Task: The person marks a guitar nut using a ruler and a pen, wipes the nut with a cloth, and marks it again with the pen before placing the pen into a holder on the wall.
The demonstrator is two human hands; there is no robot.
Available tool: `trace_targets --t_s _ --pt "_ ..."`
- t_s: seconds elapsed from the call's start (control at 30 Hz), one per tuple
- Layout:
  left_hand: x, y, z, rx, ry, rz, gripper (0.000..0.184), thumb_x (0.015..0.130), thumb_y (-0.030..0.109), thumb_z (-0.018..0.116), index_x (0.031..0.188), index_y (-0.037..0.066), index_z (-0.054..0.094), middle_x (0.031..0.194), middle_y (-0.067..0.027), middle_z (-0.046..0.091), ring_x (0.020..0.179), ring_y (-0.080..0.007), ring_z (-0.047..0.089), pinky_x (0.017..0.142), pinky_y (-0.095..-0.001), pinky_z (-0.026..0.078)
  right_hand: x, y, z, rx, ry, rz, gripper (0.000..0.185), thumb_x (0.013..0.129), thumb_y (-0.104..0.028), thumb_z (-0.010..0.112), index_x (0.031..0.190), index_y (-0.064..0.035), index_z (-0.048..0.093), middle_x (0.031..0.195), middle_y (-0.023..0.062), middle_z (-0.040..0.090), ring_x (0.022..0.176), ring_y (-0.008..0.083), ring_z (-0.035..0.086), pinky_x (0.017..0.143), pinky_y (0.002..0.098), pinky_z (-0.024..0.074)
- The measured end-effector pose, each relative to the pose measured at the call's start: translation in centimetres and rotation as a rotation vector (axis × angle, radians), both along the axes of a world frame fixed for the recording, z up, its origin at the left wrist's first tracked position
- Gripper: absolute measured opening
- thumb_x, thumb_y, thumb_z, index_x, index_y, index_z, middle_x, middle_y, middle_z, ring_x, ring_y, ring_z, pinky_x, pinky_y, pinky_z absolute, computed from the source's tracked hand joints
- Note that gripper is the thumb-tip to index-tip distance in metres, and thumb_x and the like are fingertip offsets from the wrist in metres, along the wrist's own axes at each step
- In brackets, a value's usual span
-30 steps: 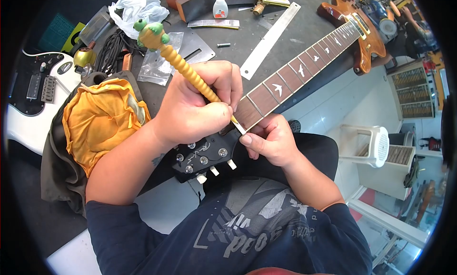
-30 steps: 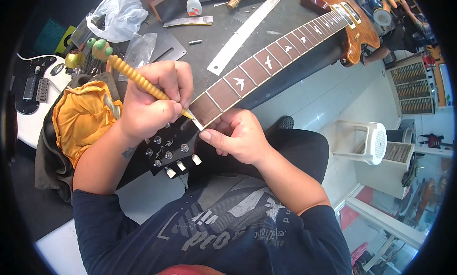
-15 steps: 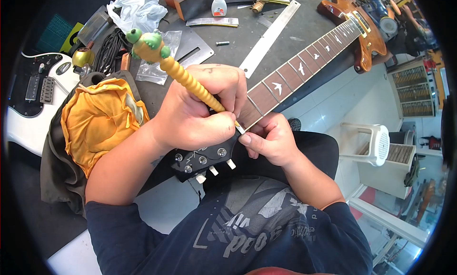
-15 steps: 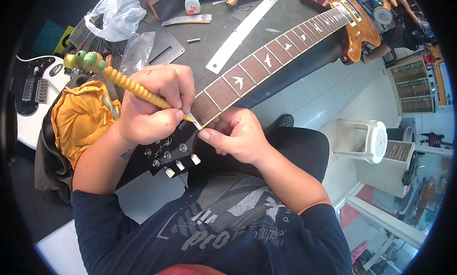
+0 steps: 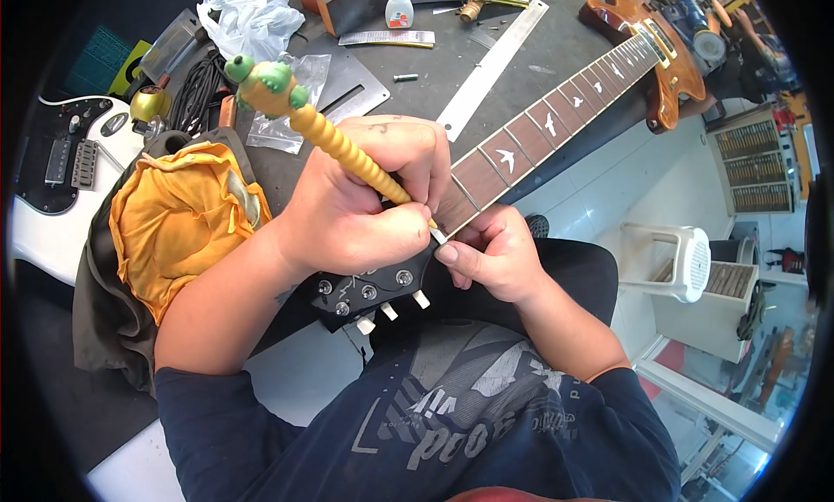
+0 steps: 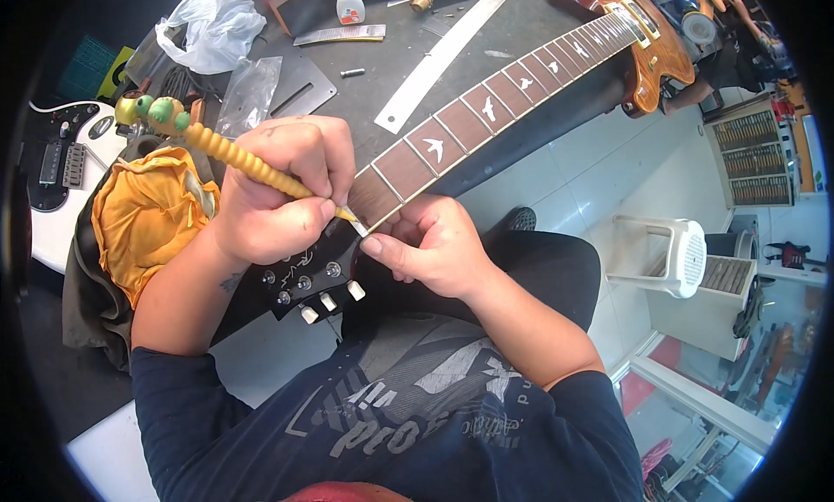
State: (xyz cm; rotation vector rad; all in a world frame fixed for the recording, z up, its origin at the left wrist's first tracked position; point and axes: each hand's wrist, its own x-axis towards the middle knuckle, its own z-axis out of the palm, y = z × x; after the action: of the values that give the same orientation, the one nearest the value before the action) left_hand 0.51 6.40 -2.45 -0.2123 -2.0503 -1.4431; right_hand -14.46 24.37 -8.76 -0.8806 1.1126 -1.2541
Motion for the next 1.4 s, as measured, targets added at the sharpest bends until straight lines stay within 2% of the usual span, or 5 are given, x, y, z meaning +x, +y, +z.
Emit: trace_targets --t_s 0.57,1.07,1.4 --pt "0.23 -0.24 -0.11 0.018 -0.008 -0.033 0.019 0.071 0.004 0.068 0.072 0.007 0.049 0.073 -0.0104 0.063 0.058 -0.0168 0.057 0.054 -0.0306 0.045 -0.04 0.03 0.00 0.007 -0.019 0.000 0.039 0.097 -0.030 0.082 0.108 0.0055 0.073 0.070 0.0015 0.066 0.058 0.0065 0.059 0.053 0.0231 0.0469" --pt "-0.11 0.36 0.16 -0.059 0.044 -0.037 0.019 0.067 0.000 0.065 0.072 0.006 0.048 0.070 -0.0109 0.062 0.056 -0.0186 0.058 0.051 -0.0314 0.045 -0.06 -0.09 0.31 -0.015 -0.067 0.027 0.039 0.099 -0.028 0.080 0.118 0.0043 0.071 0.078 0.0020 0.068 0.060 0.0060 0.058 0.053 0.0228 0.0465" --pt "-0.03 0.37 0.35 -0.045 0.022 -0.055 0.019 0.067 0.000 0.066 0.072 0.006 0.048 0.069 -0.0110 0.062 0.056 -0.0189 0.059 0.050 -0.0317 0.046 0.03 -0.01 0.16 -0.021 -0.054 0.013 0.038 0.099 -0.029 0.080 0.115 0.0043 0.072 0.076 0.0019 0.068 0.059 0.0055 0.058 0.053 0.0223 0.0464"
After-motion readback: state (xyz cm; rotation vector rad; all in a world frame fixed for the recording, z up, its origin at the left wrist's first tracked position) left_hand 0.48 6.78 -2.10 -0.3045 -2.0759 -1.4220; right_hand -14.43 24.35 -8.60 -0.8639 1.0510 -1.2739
